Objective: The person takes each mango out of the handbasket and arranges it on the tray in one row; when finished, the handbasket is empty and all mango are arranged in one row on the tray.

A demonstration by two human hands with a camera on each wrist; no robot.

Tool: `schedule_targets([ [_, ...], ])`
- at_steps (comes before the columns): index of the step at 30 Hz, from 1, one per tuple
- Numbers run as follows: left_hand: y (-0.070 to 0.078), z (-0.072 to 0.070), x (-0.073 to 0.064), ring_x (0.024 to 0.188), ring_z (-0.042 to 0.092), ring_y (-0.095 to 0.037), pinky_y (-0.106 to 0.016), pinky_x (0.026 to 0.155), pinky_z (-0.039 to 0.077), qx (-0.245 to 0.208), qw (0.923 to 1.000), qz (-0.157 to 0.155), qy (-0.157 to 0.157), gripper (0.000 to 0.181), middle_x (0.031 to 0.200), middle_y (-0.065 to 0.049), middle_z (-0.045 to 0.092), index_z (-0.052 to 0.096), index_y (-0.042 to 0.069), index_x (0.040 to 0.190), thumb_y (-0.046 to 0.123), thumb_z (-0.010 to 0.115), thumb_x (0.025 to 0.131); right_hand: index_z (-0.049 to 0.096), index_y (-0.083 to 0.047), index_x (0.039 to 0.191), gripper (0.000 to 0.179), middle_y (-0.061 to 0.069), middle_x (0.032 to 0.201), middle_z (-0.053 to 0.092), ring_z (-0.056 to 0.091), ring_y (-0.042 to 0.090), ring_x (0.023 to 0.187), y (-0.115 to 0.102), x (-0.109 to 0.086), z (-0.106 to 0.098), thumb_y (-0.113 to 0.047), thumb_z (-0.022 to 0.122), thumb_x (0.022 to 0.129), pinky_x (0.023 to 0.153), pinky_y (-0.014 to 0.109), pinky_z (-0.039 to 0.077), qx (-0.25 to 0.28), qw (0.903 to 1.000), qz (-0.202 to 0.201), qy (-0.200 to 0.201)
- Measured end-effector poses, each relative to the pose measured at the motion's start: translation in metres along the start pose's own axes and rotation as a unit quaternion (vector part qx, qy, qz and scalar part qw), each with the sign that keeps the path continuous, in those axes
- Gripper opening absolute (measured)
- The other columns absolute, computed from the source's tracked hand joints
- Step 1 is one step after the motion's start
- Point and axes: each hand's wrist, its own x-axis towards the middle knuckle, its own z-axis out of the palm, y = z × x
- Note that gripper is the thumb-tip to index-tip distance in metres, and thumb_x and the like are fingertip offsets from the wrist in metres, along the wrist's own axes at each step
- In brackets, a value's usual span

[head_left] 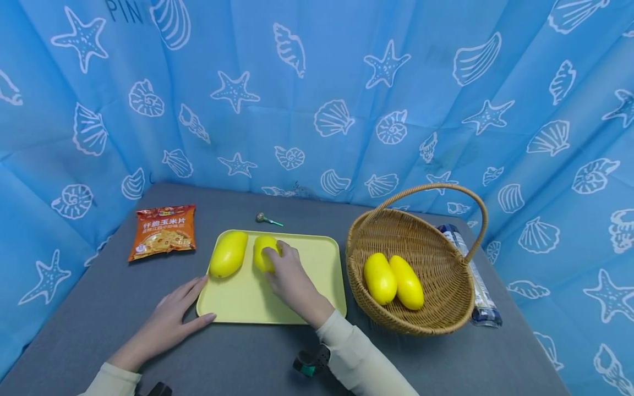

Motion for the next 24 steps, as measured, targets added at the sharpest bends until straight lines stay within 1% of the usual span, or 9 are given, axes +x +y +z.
schedule_targets([
  [7, -0.0004, 0.0005, 0.0005, 0.132, 0.036, -0.044, -0.069, 0.1, 0.027, 0.004, 1.0, 0.001, 0.001, 0.094, 0.148, -0.02, 0.036, 0.028, 0.01, 0.151, 0.071, 0.05, 0.084, 0.054, -0.011, 0.131, 0.048, 0.021, 0.134, 0.048, 0.047, 0.036, 0.119, -0.0052, 0.0025, 0.0082, -0.015, 0.072, 0.086, 0.096, 0.037, 0.048, -0.021, 0.9998, 0.001, 0.004],
  [14, 0.001, -0.0004, -0.0001, 0.131, 0.036, -0.044, -0.069, 0.099, 0.027, 0.005, 1.0, 0.001, 0.001, 0.094, 0.148, -0.02, 0.037, 0.029, 0.01, 0.151, 0.071, 0.05, 0.084, 0.055, -0.013, 0.133, 0.047, 0.02, 0.138, 0.045, 0.046, 0.035, 0.118, -0.0081, 0.0037, 0.0088, -0.021, 0.07, 0.089, 0.096, 0.036, 0.048, -0.01, 0.9997, 0.014, -0.018],
  [18, 0.0008, -0.0009, -0.0001, 0.131, 0.036, -0.044, -0.07, 0.099, 0.027, 0.003, 1.0, 0.0, 0.001, 0.094, 0.148, -0.02, 0.037, 0.028, 0.01, 0.151, 0.072, 0.05, 0.084, 0.054, -0.014, 0.134, 0.046, 0.02, 0.139, 0.045, 0.045, 0.035, 0.12, -0.0097, 0.004, 0.0082, -0.021, 0.068, 0.09, 0.096, 0.037, 0.047, -0.013, 0.9995, 0.015, -0.025],
  [24, -0.0002, -0.0002, -0.0005, 0.131, 0.037, -0.043, -0.069, 0.099, 0.028, 0.001, 1.0, 0.005, 0.004, 0.092, 0.148, -0.019, 0.037, 0.028, 0.01, 0.151, 0.07, 0.051, 0.085, 0.053, -0.01, 0.134, 0.048, 0.019, 0.137, 0.046, 0.046, 0.033, 0.118, -0.0106, 0.0054, 0.0094, -0.023, 0.068, 0.09, 0.096, 0.036, 0.047, -0.018, 0.9996, 0.014, -0.019],
])
